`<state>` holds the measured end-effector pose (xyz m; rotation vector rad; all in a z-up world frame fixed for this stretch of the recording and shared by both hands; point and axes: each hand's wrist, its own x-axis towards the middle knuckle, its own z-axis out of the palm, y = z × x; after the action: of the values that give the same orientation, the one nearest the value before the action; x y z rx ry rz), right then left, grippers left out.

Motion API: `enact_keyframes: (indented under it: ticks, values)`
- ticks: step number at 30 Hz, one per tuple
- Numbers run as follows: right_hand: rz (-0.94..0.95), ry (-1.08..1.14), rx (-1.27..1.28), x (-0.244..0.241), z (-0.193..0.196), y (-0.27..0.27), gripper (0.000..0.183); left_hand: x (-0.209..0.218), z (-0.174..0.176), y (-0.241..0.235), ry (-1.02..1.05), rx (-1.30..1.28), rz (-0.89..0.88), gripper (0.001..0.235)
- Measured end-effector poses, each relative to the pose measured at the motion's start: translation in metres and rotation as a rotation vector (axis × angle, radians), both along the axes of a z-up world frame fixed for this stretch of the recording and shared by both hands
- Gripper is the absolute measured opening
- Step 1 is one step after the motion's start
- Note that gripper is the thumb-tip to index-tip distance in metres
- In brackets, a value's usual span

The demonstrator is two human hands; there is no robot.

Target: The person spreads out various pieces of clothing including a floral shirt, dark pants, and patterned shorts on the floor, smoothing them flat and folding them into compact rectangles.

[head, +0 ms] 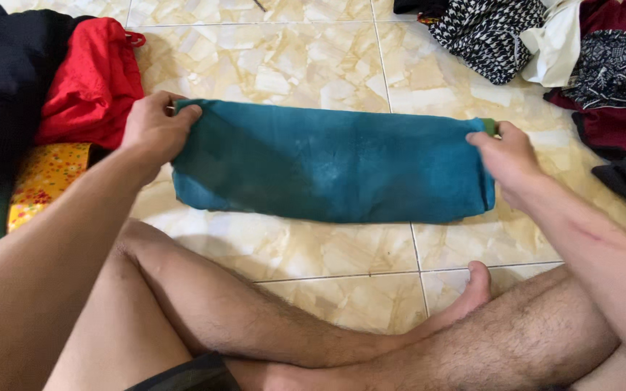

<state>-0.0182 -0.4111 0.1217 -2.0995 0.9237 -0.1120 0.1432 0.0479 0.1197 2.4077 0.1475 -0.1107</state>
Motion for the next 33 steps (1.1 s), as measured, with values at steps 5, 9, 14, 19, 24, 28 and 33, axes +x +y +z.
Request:
enact_keyframes:
  ticks: [5,9,14,19,24,28,33]
  values:
    - [0.244,0.030,-0.499,-0.012,-0.015,0.026,0.068,-0.011,-0.050,-0.020,-0.410,0.433,-0.132,0.050]
    - [0.694,-0.246,-0.790,-0.010,0.006,0.087,0.053,-0.066,-0.034,-0.086,-0.704,0.645,-0.410,0.036]
    - [0.806,-0.247,-0.872,0.011,-0.038,0.135,0.058,-0.100,-0.044,-0.143,-0.432,0.515,-0.634,0.059]
    - [0.821,0.121,-0.746,0.006,-0.060,0.145,0.071,-0.107,-0.054,-0.134,-0.200,0.531,-0.703,0.071]
    - [0.767,0.053,-0.793,-0.003,-0.063,0.121,0.079,-0.103,-0.047,-0.088,-0.284,0.632,-0.589,0.077]
    - [0.745,0.012,-0.857,-0.007,-0.067,0.097,0.081,-0.085,-0.040,-0.061,-0.179,0.640,-0.477,0.078]
    - [0.526,0.117,-0.774,-0.016,-0.069,0.058,0.083,-0.065,-0.052,-0.029,-0.012,0.584,-0.257,0.082]
